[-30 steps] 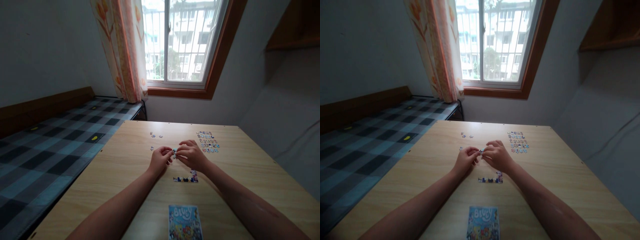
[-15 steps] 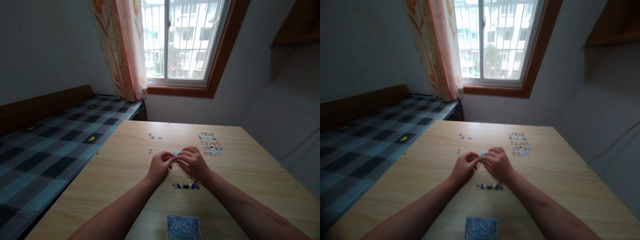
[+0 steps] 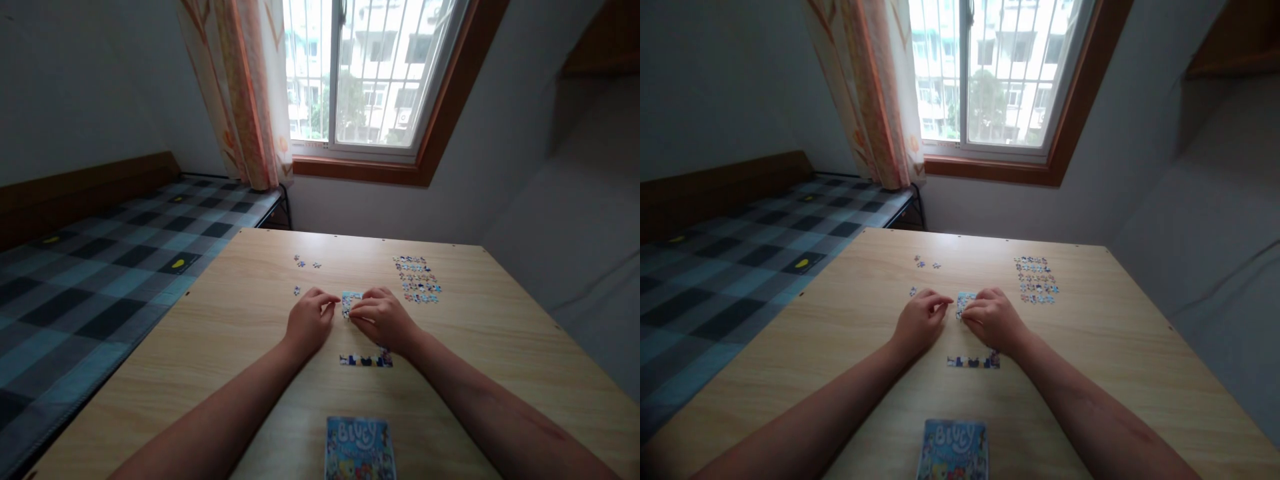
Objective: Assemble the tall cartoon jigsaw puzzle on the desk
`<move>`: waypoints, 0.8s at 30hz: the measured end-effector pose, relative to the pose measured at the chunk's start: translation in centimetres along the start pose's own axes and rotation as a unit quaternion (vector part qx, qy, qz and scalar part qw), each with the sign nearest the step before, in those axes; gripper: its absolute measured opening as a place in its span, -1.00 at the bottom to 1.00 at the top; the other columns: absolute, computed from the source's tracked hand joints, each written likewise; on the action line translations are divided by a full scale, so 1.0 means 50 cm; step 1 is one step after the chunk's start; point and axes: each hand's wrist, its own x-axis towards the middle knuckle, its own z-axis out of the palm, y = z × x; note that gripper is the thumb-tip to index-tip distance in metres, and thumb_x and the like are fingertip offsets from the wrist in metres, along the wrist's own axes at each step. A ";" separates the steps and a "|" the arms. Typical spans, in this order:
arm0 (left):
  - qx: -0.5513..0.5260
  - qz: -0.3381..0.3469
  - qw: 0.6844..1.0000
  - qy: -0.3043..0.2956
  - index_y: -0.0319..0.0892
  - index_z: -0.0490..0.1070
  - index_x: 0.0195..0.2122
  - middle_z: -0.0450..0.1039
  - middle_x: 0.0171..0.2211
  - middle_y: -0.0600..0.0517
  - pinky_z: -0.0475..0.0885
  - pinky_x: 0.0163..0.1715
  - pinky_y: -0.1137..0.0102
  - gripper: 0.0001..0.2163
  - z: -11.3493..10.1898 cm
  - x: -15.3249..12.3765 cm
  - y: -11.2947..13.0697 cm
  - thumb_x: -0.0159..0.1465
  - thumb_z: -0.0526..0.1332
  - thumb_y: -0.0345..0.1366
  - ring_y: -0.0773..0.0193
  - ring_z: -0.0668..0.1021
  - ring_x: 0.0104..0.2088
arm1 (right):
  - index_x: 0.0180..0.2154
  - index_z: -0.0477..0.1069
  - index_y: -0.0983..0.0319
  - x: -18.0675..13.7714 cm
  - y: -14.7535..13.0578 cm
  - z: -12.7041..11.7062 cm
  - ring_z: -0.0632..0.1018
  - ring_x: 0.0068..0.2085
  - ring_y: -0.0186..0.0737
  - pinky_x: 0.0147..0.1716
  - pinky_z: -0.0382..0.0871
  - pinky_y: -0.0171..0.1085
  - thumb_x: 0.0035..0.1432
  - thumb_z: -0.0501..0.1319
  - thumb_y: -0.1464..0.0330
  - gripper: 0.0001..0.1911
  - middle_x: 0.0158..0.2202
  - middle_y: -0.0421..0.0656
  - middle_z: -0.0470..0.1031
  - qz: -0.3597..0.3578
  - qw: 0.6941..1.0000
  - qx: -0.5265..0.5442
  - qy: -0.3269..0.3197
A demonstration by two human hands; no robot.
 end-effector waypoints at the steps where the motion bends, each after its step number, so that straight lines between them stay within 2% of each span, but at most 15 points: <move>1: 0.027 0.012 0.999 -0.014 0.00 0.67 -0.22 0.52 -0.28 -0.03 0.43 -0.26 0.33 -0.75 0.001 -0.002 0.001 0.27 0.19 -0.38 0.20 0.53 -0.30 | -0.29 0.64 0.06 -0.001 -0.001 0.000 0.54 -0.21 -0.14 -0.07 0.27 -0.10 0.27 0.30 0.35 -0.87 -0.28 -0.23 0.69 -0.001 1.000 -0.003 -0.004; 6: 0.120 0.029 0.990 -0.067 0.09 0.68 -0.13 0.51 -0.19 -0.04 0.45 -0.21 0.33 -0.65 0.004 -0.010 0.009 0.26 0.17 -0.45 0.18 0.53 -0.19 | -0.29 0.64 0.06 -0.001 -0.004 0.000 0.52 -0.22 -0.15 -0.07 0.24 -0.10 0.28 0.30 0.33 -0.87 -0.28 -0.23 0.69 -0.008 1.000 -0.014 -0.022; 10: 0.149 0.038 0.986 -0.067 0.14 0.67 -0.12 0.50 -0.17 0.01 0.46 -0.15 0.33 -0.65 0.003 -0.014 0.015 0.29 0.16 -0.43 0.19 0.51 -0.14 | -0.29 0.64 0.05 0.000 -0.004 0.000 0.52 -0.21 -0.16 -0.06 0.22 -0.09 0.28 0.30 0.34 -0.88 -0.28 -0.26 0.69 -0.014 0.999 -0.016 -0.030; 24: 0.162 0.061 0.983 -0.066 0.16 0.67 -0.13 0.50 -0.19 0.02 0.47 -0.15 0.31 -0.70 0.005 -0.018 0.020 0.31 0.18 -0.38 0.17 0.51 -0.13 | -0.31 0.64 0.06 0.001 -0.010 0.005 0.50 -0.16 -0.12 -0.07 0.23 -0.08 0.22 0.33 0.37 -0.89 -0.23 -0.21 0.65 0.019 1.000 -0.006 -0.019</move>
